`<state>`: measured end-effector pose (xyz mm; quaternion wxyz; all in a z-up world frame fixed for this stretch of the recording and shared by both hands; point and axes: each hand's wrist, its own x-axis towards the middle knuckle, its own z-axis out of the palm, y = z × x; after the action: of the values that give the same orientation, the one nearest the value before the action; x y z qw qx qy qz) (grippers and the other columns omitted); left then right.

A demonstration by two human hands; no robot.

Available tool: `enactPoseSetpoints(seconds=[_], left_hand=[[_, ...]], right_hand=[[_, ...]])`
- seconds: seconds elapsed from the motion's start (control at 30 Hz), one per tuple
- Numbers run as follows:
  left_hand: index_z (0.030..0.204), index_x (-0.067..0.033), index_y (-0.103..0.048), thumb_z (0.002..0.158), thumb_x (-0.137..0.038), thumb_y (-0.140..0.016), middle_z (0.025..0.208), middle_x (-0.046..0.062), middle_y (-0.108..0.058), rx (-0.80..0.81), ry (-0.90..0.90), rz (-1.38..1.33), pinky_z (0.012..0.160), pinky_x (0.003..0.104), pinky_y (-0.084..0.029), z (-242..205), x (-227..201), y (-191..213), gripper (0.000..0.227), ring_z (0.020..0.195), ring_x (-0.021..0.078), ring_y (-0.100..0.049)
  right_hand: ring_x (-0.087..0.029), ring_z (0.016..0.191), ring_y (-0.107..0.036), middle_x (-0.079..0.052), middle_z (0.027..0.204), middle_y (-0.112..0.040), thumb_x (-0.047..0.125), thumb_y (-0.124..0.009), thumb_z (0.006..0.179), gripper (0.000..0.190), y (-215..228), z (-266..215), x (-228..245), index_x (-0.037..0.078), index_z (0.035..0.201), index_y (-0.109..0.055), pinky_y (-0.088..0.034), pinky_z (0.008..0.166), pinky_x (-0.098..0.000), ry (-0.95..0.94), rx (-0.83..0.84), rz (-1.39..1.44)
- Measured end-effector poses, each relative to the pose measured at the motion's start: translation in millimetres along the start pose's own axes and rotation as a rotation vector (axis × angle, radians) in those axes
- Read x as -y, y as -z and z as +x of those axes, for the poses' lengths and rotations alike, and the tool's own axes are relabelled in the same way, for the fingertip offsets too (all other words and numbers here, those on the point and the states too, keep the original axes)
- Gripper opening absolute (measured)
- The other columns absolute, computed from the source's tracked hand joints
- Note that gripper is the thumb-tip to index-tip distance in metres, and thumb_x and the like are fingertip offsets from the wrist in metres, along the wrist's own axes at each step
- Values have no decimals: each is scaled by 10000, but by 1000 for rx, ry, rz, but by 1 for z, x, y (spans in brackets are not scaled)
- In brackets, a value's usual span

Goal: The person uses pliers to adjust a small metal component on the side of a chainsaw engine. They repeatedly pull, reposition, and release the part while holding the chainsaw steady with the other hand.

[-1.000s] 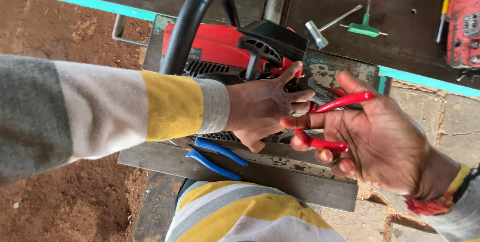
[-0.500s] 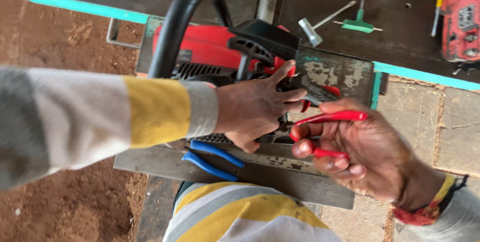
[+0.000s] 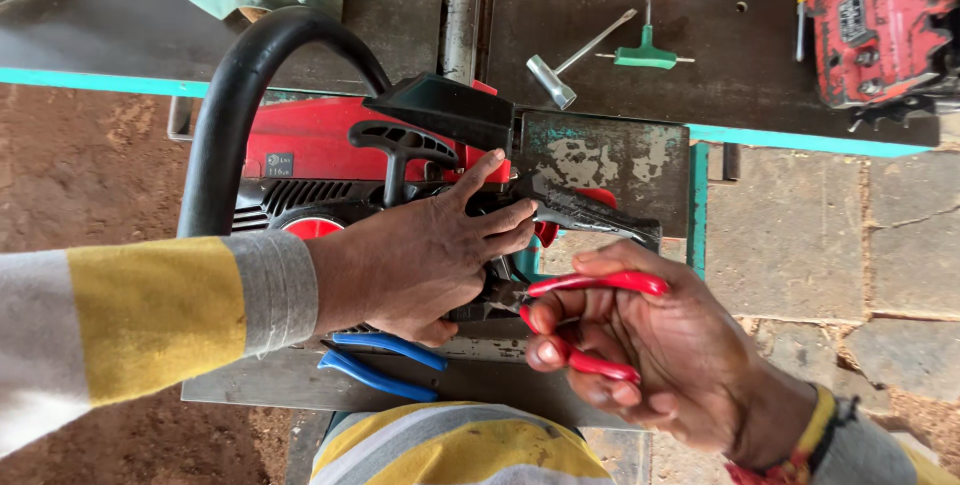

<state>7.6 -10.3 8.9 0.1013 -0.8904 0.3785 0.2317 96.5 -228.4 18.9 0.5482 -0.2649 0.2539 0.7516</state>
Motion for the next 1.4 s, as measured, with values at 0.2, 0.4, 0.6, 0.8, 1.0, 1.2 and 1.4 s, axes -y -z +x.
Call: enactPoseSetpoints(seconds=[0.2,0.4,0.6,0.8,1.0,1.2,1.4], left_hand=[[783,-128,-794,848,-677,-568,1620,152,-312,1,11,-1,1178,737,1,4,0,0,598,1548,320,-112],[838,-118,-806,857,-628,-607,1647,156,-279,42,21,-18,1175,738,8,6,2,-1,548,1557,314,-103],[985,-155,-795,841,-630,-603,1666,86,-254,32,27,-47,1148,697,55,4,1,-1,532,1565,302,-64],[991,-148,-799,861,-643,-585,1679,75,-229,11,31,-38,1162,681,69,0,0,-3,555,1576,282,-18],[831,-111,-811,801,-665,-667,1650,93,-296,-78,62,-77,1169,697,17,-6,-2,-13,573,1576,315,-61],[804,-173,-821,748,-608,-709,1605,93,-357,-188,71,-97,1146,739,-45,-7,-4,-24,452,1469,332,-195],[866,-161,-809,730,-635,-711,1526,115,-388,-234,85,-48,1125,754,-82,-4,-6,-32,502,1445,352,-248]], right_hand=[[-149,433,-613,-208,879,-626,414,-504,966,531,17,-5,1,-99,973,-644,-456,299,-210,29,44,29],[-138,432,-585,-183,921,-592,399,-490,1064,522,40,-12,6,-109,1001,-594,-449,326,-226,21,113,113],[-187,483,-661,-231,942,-611,473,-469,1080,666,35,-27,4,-177,1160,-587,-473,314,-206,87,145,54],[-275,588,-716,-239,1007,-655,700,-384,945,961,8,-19,2,-166,1328,-547,-528,378,-279,2,10,-164],[-213,522,-656,-221,958,-640,621,-405,1016,912,-2,-11,-1,-213,1359,-536,-501,365,-256,128,3,-227],[-185,468,-591,-254,944,-627,610,-455,992,879,-4,-13,-6,-221,1261,-553,-477,370,-237,162,-53,-258],[-223,663,-671,-300,1008,-675,540,-474,1042,791,-11,-11,-4,-229,1214,-534,-423,277,-225,424,-296,-403]])
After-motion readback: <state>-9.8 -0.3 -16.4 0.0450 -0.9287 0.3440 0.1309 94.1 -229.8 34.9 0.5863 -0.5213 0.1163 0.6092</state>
